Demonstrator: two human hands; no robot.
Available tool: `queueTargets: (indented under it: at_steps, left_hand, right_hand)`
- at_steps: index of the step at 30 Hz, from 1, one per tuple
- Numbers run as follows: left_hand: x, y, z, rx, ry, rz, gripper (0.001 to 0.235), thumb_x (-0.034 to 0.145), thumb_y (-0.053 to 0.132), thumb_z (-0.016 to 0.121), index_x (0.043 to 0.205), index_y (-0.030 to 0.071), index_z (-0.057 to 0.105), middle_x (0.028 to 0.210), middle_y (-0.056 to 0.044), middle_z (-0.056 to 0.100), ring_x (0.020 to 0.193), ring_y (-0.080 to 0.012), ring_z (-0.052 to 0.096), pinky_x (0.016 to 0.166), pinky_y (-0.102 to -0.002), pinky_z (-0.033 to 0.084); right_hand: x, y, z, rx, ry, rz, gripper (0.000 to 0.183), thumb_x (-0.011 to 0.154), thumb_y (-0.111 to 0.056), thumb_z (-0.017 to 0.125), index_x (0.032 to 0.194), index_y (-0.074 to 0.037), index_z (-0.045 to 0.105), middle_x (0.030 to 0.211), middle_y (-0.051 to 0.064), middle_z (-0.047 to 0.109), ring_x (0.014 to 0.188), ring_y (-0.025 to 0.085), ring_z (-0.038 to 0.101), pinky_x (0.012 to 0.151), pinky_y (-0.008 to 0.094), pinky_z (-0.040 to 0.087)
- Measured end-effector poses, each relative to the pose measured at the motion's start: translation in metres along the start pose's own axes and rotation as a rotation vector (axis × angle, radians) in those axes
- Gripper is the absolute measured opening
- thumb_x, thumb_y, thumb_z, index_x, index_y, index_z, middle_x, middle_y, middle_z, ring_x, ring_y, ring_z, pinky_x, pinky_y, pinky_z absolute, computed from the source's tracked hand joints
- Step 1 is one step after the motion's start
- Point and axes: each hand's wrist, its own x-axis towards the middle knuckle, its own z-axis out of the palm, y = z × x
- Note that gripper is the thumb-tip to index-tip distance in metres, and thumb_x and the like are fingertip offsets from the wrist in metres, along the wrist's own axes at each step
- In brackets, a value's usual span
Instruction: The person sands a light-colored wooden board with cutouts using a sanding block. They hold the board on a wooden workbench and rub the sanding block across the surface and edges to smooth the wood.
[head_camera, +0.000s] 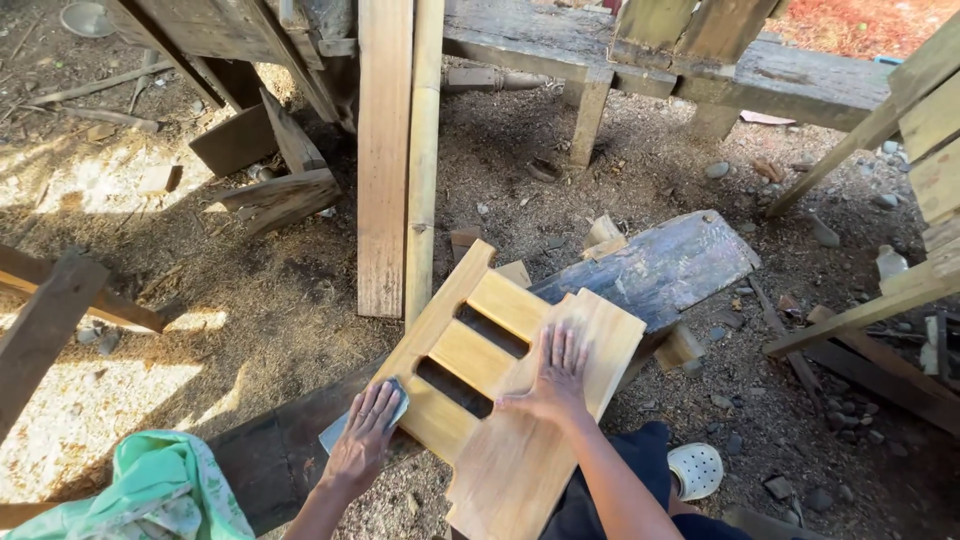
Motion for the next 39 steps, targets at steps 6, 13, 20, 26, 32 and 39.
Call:
queueTargets:
  at_steps: [6,13,20,26,32,39]
  left_hand:
    - [0.114,-0.001,0.033,0.048,0.037,0.008,0.075,0.084,0.000,0.045,0.157,0.003,0.031,0.167,-0.015,0.025,0.157,-0.0324,0.017,0.128,-0.047,0.012]
    - [0.327,0.010,0.097,0.049,0.090,0.021,0.057,0.105,0.030,0.042,0.157,0.008,0.034,0.167,-0.012,0.026,0.156,-0.0325,0.018,0.126,-0.047,0.013]
    - [0.341,0.012,0.100,0.025,0.044,0.023,0.057,0.106,0.033,0.039,0.156,0.008,0.032,0.167,-0.011,0.025,0.154,-0.0324,0.017,0.125,-0.048,0.012]
    - [0.155,0.008,0.026,-0.069,0.206,0.117,0.056,0.100,0.021,0.048,0.153,0.003,0.039,0.163,-0.014,0.035,0.154,-0.0323,0.024,0.125,-0.048,0.018]
    - [-0.016,-0.026,0.044,-0.041,0.231,0.008,0.063,0.089,0.016,0.061,0.149,0.005,0.045,0.159,-0.012,0.040,0.152,-0.0273,0.030,0.123,-0.046,0.020]
    - [0.038,-0.015,0.037,0.071,0.290,0.009,0.063,0.090,0.019,0.059,0.149,0.006,0.043,0.159,-0.015,0.037,0.150,-0.0326,0.026,0.121,-0.048,0.019]
  right_hand:
    - [0.002,0.003,0.008,0.013,0.028,-0.001,0.165,0.054,-0.090,0.076,0.160,0.000,-0.013,0.169,0.025,-0.014,0.155,0.039,-0.022,0.121,0.059,-0.018]
    - [0.009,0.009,0.012,0.047,0.088,-0.054,0.163,0.050,-0.085,0.083,0.160,-0.001,-0.003,0.169,0.025,-0.008,0.156,0.043,-0.015,0.122,0.062,-0.013]
    - [0.007,0.005,0.009,0.042,-0.026,-0.003,0.163,0.051,-0.084,0.084,0.160,0.000,-0.004,0.170,0.023,-0.007,0.157,0.040,-0.015,0.124,0.059,-0.013]
    - [0.000,-0.003,-0.003,0.022,-0.049,0.031,0.164,0.053,-0.087,0.081,0.160,-0.003,-0.010,0.171,0.019,-0.014,0.157,0.037,-0.019,0.123,0.057,-0.013]
    - [0.003,0.005,0.009,0.022,-0.015,0.016,0.167,0.050,-0.089,0.079,0.161,-0.005,-0.012,0.171,0.018,-0.014,0.157,0.037,-0.019,0.123,0.056,-0.014]
    - [0.003,-0.001,0.001,0.003,-0.091,0.043,0.166,0.052,-0.089,0.078,0.161,-0.004,-0.013,0.172,0.019,-0.014,0.157,0.037,-0.020,0.123,0.057,-0.016]
